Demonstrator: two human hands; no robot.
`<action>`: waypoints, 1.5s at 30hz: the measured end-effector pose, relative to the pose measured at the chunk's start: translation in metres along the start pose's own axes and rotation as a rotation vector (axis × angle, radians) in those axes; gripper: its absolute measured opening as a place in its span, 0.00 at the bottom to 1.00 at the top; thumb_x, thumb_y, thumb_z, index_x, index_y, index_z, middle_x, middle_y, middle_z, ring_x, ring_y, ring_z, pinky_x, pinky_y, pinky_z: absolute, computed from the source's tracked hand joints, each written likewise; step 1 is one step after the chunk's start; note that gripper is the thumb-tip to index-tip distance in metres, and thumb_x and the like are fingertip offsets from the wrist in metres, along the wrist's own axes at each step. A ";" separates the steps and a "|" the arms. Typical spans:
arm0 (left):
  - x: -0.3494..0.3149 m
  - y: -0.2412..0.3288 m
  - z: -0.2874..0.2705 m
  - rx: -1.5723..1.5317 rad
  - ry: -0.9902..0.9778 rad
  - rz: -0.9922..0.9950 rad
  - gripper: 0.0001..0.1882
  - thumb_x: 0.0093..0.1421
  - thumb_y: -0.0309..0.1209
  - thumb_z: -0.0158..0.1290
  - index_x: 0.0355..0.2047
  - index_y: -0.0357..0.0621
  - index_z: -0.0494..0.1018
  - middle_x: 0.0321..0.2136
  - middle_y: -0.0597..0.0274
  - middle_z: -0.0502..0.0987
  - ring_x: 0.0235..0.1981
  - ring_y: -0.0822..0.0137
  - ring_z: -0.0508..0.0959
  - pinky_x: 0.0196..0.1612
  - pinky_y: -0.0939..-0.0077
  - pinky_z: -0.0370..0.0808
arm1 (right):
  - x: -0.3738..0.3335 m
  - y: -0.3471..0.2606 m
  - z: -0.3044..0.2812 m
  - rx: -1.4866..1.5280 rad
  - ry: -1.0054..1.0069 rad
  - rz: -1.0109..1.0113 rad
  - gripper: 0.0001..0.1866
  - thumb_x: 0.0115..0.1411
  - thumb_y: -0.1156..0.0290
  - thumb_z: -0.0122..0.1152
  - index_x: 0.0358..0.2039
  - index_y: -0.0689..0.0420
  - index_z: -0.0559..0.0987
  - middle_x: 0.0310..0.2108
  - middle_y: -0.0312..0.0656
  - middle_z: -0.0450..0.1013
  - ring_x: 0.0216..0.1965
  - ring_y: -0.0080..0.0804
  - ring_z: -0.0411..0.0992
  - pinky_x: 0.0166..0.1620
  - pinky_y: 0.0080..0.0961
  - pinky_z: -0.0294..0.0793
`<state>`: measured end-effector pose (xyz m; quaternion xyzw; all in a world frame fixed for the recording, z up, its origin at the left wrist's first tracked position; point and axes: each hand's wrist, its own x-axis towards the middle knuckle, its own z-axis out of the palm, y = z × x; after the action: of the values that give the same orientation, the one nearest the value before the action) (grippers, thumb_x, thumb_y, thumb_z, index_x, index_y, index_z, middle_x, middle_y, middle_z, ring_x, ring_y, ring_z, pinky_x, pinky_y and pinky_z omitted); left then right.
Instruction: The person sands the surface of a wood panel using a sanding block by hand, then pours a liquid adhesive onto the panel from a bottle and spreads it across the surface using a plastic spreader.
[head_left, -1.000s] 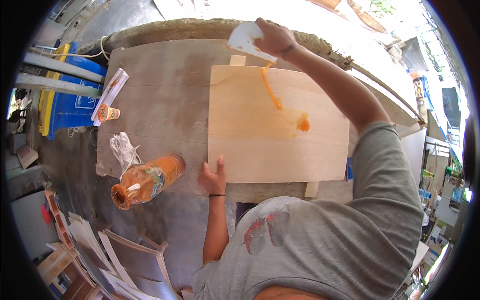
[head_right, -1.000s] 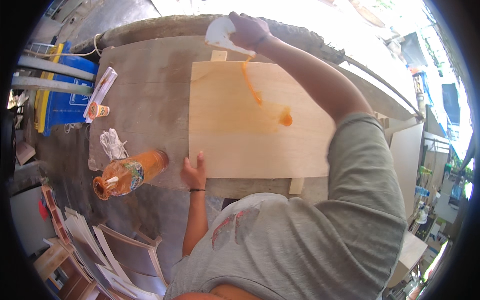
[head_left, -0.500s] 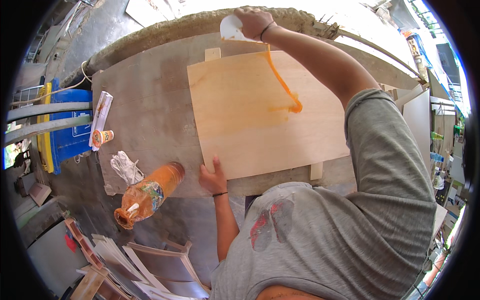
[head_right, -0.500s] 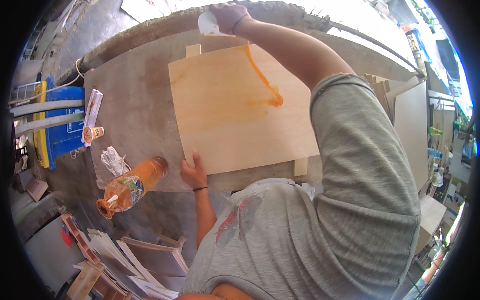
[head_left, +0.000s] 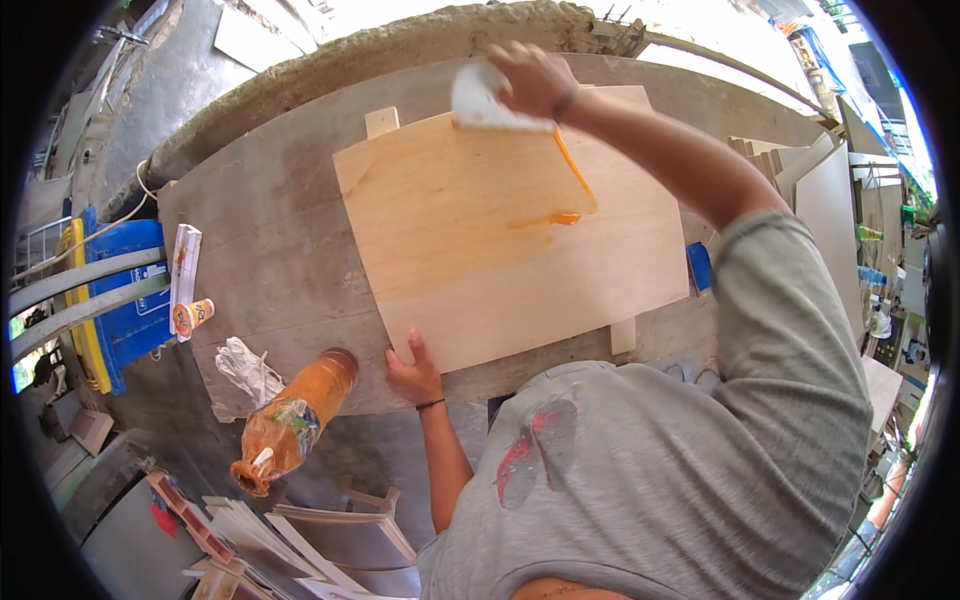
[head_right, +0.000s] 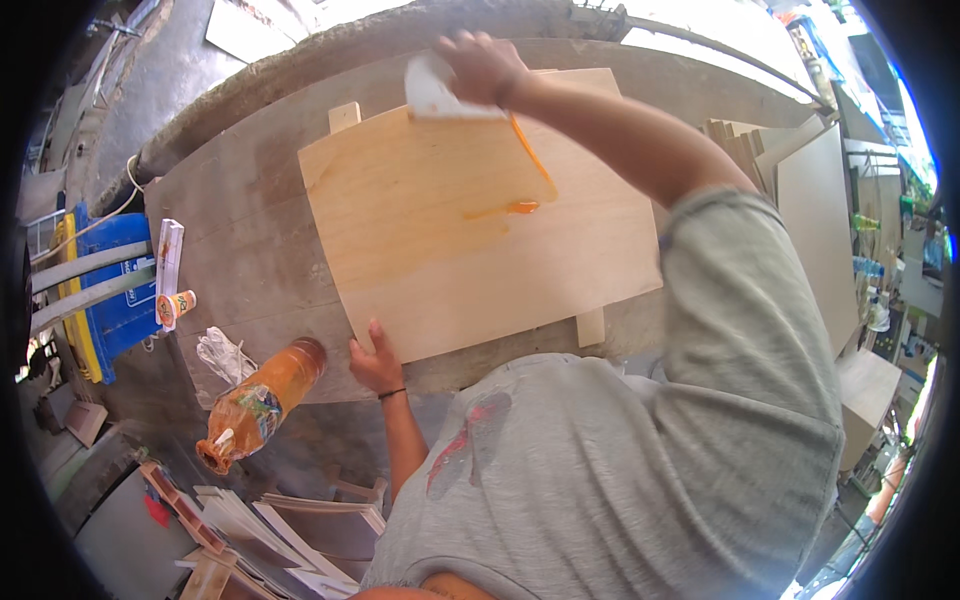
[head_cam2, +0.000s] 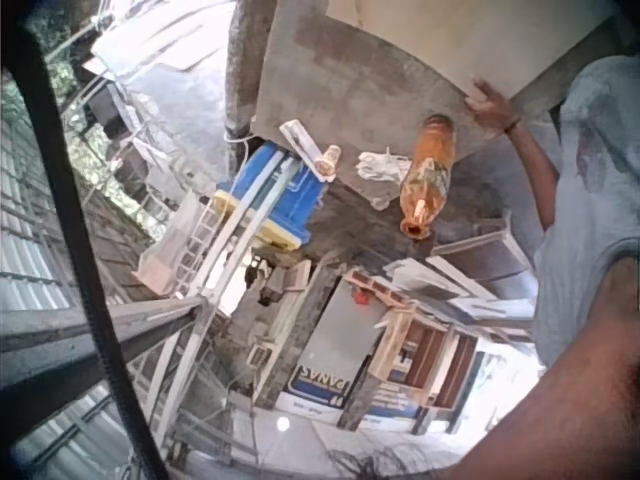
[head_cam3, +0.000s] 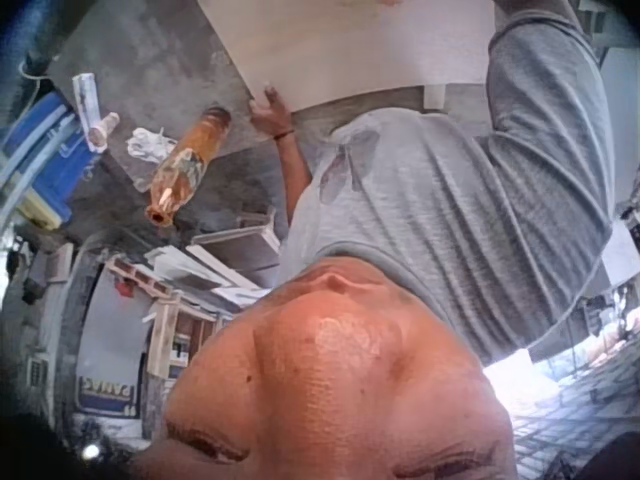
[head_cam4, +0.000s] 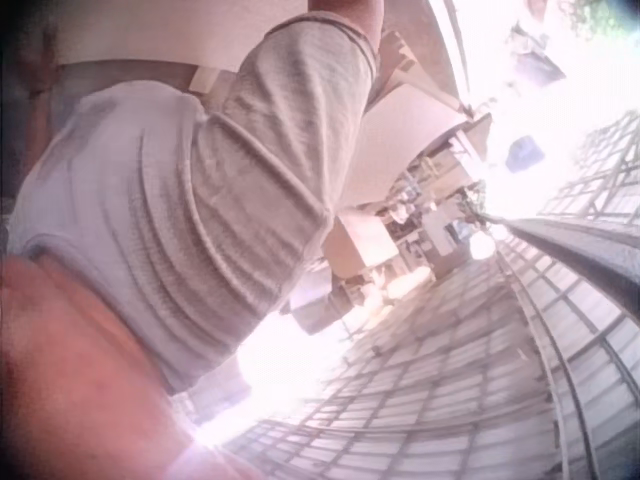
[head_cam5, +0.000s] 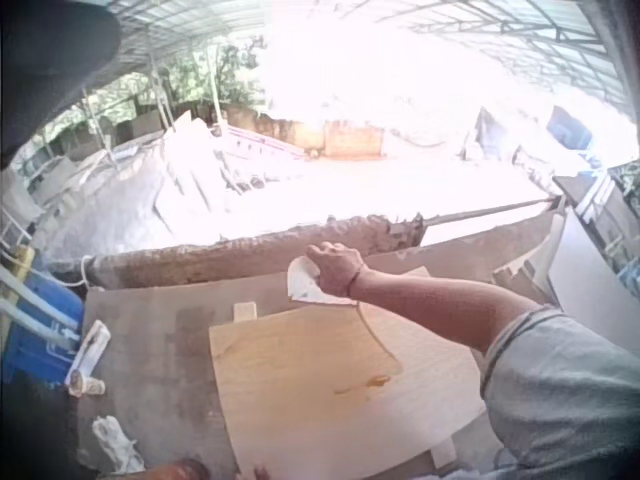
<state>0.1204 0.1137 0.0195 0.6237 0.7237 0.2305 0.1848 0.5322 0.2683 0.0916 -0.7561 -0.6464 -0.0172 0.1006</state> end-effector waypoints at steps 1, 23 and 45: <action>0.001 0.002 0.002 0.007 0.004 0.022 0.31 0.52 0.57 0.54 0.24 0.34 0.72 0.20 0.43 0.76 0.23 0.42 0.76 0.24 0.53 0.68 | 0.027 0.015 -0.001 -0.040 0.027 0.009 0.22 0.50 0.62 0.57 0.46 0.51 0.69 0.42 0.44 0.70 0.46 0.46 0.69 0.44 0.42 0.71; 0.002 0.000 0.002 0.037 -0.040 -0.044 0.30 0.55 0.54 0.52 0.27 0.32 0.73 0.23 0.44 0.77 0.26 0.46 0.78 0.27 0.56 0.70 | 0.003 0.103 -0.075 0.182 -0.129 0.296 0.34 0.51 0.57 0.58 0.58 0.51 0.62 0.54 0.53 0.62 0.56 0.45 0.59 0.56 0.42 0.59; -0.002 0.004 0.000 -0.015 -0.028 -0.020 0.29 0.56 0.54 0.51 0.26 0.33 0.73 0.23 0.45 0.77 0.25 0.47 0.77 0.28 0.58 0.70 | -0.057 0.218 -0.071 -0.147 -0.046 0.677 0.28 0.47 0.58 0.60 0.48 0.56 0.68 0.43 0.51 0.73 0.46 0.48 0.72 0.46 0.40 0.72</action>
<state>0.1238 0.1119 0.0221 0.6182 0.7254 0.2254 0.2021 0.7443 0.1688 0.1238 -0.9331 -0.3581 -0.0124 0.0313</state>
